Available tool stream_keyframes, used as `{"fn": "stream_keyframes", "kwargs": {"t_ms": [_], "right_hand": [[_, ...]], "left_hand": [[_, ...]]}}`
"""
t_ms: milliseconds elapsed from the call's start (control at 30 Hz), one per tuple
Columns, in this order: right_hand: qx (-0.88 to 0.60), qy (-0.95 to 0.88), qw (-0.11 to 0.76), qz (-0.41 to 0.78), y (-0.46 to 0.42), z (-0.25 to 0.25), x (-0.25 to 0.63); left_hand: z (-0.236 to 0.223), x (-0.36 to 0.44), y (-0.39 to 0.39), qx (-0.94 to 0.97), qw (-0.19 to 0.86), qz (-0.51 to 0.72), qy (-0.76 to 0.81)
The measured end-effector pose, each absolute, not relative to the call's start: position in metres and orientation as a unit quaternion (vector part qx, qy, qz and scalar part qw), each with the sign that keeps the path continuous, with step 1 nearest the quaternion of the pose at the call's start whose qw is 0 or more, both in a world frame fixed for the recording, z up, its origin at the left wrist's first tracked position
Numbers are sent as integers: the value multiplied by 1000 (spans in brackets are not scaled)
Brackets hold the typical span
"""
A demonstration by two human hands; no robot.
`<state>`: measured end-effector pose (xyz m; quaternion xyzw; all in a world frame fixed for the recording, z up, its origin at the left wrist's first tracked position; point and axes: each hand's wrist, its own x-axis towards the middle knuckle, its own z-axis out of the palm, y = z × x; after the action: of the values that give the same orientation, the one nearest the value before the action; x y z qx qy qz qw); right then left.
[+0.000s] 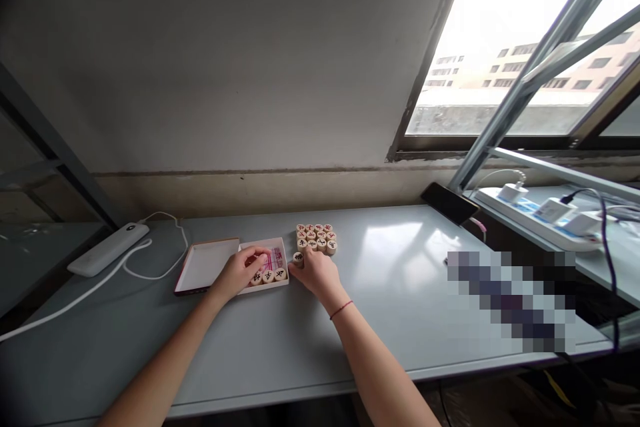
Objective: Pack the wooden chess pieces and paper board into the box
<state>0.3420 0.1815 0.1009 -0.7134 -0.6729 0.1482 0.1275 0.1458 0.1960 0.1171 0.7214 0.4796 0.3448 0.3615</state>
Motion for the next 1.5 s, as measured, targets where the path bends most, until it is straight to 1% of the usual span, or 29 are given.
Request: {"fn": "stream_keyframes", "kwargs": {"t_ms": [167,367,733,1200,1333,1433,1500], "right_hand": [[-735,-656,118,122,183,100,340],[-734,-654,126,136,187,98,350],[-720,-659,159,149,191,94,353],[-713,-660,175,161,189,97,355],[-672,-683,183,219,185,106,358],[-583,-728,224,282,181,113,358],[-526,-754,224,322,178,114,354]], "left_hand": [[119,145,196,718,363,336,489],[120,144,196,719,351,341,493],[122,135,202,771,244,328,488],[121,132,204,792,215,300,487],[120,128,205,818,185,255,482],[117,123,205,833,151,203,492],[115,120,204,830,150,180,506]]}}
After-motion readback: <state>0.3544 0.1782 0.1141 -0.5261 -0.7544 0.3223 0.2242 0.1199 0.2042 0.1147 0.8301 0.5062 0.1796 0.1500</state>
